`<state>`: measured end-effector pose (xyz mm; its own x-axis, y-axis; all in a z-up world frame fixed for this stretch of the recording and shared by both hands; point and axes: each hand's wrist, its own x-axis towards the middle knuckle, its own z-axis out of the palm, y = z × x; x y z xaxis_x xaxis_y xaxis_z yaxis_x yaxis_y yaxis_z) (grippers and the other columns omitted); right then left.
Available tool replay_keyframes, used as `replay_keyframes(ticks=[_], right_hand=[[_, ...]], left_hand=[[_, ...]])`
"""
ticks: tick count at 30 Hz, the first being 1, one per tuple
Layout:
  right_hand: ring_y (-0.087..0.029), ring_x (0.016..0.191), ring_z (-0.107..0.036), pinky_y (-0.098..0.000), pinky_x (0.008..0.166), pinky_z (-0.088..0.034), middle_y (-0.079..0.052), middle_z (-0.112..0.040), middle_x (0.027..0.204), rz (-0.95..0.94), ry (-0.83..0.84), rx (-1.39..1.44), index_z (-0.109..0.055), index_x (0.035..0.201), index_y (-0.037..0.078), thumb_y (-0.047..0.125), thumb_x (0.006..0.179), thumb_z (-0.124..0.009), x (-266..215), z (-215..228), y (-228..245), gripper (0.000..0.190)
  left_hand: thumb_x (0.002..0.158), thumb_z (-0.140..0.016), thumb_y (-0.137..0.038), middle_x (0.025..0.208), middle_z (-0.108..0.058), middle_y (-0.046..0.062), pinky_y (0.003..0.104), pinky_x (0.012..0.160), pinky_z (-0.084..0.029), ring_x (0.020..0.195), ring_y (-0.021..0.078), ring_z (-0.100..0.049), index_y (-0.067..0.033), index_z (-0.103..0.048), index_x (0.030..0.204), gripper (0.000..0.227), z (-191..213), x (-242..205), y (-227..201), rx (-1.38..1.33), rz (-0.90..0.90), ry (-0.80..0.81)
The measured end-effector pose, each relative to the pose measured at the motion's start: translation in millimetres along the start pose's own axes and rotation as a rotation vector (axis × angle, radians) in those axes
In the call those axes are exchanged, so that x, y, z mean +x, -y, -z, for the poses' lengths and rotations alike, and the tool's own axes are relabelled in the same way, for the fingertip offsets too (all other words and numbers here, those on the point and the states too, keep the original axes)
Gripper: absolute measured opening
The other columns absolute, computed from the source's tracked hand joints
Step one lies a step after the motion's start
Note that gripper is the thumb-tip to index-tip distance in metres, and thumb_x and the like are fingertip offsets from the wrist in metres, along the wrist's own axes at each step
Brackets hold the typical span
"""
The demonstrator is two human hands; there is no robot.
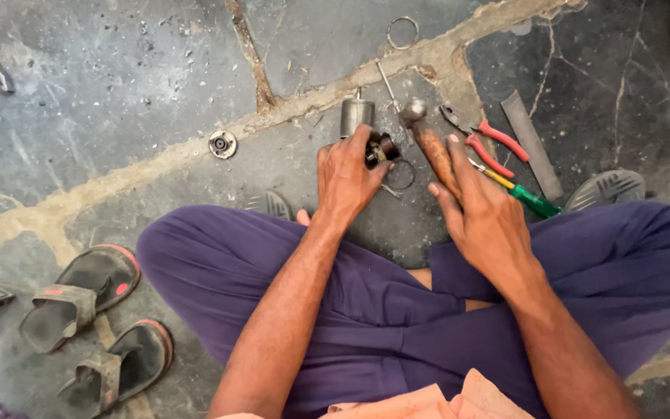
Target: The person sits on the floor and uses pliers to remove a metal ring from a cylindrical mechanical component. They then use a hammer to tap the component and continue to manipulate the parts with their hands and tools.
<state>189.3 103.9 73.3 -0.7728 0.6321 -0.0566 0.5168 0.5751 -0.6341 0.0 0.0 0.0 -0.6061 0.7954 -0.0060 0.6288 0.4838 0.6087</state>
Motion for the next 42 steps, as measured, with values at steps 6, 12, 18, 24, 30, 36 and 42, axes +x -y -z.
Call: replay_keyframes(ticks=[6, 12, 18, 24, 30, 36, 42], right_hand=[[-0.047, 0.081, -0.067, -0.053, 0.069, -0.052, -0.027, -0.07, 0.092, 0.012, 0.089, -0.03, -0.048, 0.153, 0.009, 0.024, 0.095, -0.073, 2.2, -14.3, -3.2, 0.065], [-0.044, 0.094, -0.071, -0.0491, 0.075, -0.055, -0.026, -0.072, 0.11, 0.155, -0.19, -0.047, -0.045, 0.159, 0.008, 0.021, 0.102, -0.068, 16.6, -7.9, -35.0, 0.063], [-0.045, 0.078, -0.066, -0.0549, 0.066, -0.051, -0.024, -0.066, 0.097, -0.117, -0.17, -0.362, -0.05, 0.158, 0.012, 0.023, 0.1, -0.077, 61.3, 4.8, -101.5, 0.064], [-0.04, 0.106, -0.061, -0.0492, 0.086, -0.051, -0.024, -0.061, 0.12, 0.002, -0.308, -0.425, -0.054, 0.155, 0.005, 0.018, 0.095, -0.079, 48.8, -16.7, -121.3, 0.066], [-0.036, 0.117, -0.055, -0.0491, 0.097, -0.046, -0.021, -0.06, 0.127, 0.15, -0.176, -0.373, -0.062, 0.139, -0.001, 0.019, 0.094, -0.079, 41.3, -37.2, -95.4, 0.053], [-0.039, 0.115, -0.058, -0.0508, 0.097, -0.045, -0.02, -0.064, 0.124, 0.138, -0.18, -0.252, -0.067, 0.131, -0.001, 0.021, 0.092, -0.079, 39.8, -29.6, -77.1, 0.046], [-0.036, 0.109, -0.068, -0.0466, 0.103, -0.049, -0.018, -0.071, 0.114, 0.211, -0.167, 0.302, -0.07, 0.122, 0.001, 0.016, 0.095, -0.079, 21.8, -35.9, -48.8, 0.033]], left_hand=[[0.074, -0.089, -0.026, 0.092, -0.075, 0.01, 0.051, 0.086, -0.044, 0.092, 0.0345, -0.069, -0.0103, -0.06, 0.109, 0.048, -0.7, 1.6, -1.1, -0.024, 0.037, 0.011], [0.075, -0.087, -0.027, 0.096, -0.074, 0.012, 0.051, 0.088, -0.042, 0.096, 0.0352, -0.067, -0.0114, -0.061, 0.111, 0.047, -2.6, -2.3, 1.9, -0.006, -0.005, -0.017], [0.068, -0.089, -0.032, 0.096, -0.07, 0.014, 0.051, 0.089, -0.041, 0.098, 0.0367, -0.064, -0.0101, -0.059, 0.113, 0.058, 0.9, -1.0, -5.8, 0.029, 0.028, 0.011], [0.076, -0.087, -0.031, 0.105, -0.073, 0.011, 0.052, 0.093, -0.041, 0.103, 0.0345, -0.066, -0.0078, -0.056, 0.116, 0.056, -7.2, -5.0, -2.2, 0.029, 0.015, 0.101], [0.073, -0.088, -0.026, 0.11, -0.071, 0.015, 0.052, 0.091, -0.042, 0.105, 0.0369, -0.065, -0.0058, -0.053, 0.128, 0.068, -8.7, -9.5, -3.7, 0.068, -0.057, 0.023], [0.076, -0.087, -0.017, 0.113, -0.07, 0.015, 0.047, 0.091, -0.051, 0.104, 0.038, -0.066, -0.0079, -0.049, 0.131, 0.068, 0.0, -5.3, -11.2, -0.152, 0.102, 0.14], [0.073, -0.085, -0.005, 0.119, -0.063, 0.015, 0.048, 0.088, -0.052, 0.107, 0.0395, -0.064, -0.0075, -0.054, 0.127, 0.063, 5.2, -13.8, -30.5, -0.114, -0.163, -0.04]])
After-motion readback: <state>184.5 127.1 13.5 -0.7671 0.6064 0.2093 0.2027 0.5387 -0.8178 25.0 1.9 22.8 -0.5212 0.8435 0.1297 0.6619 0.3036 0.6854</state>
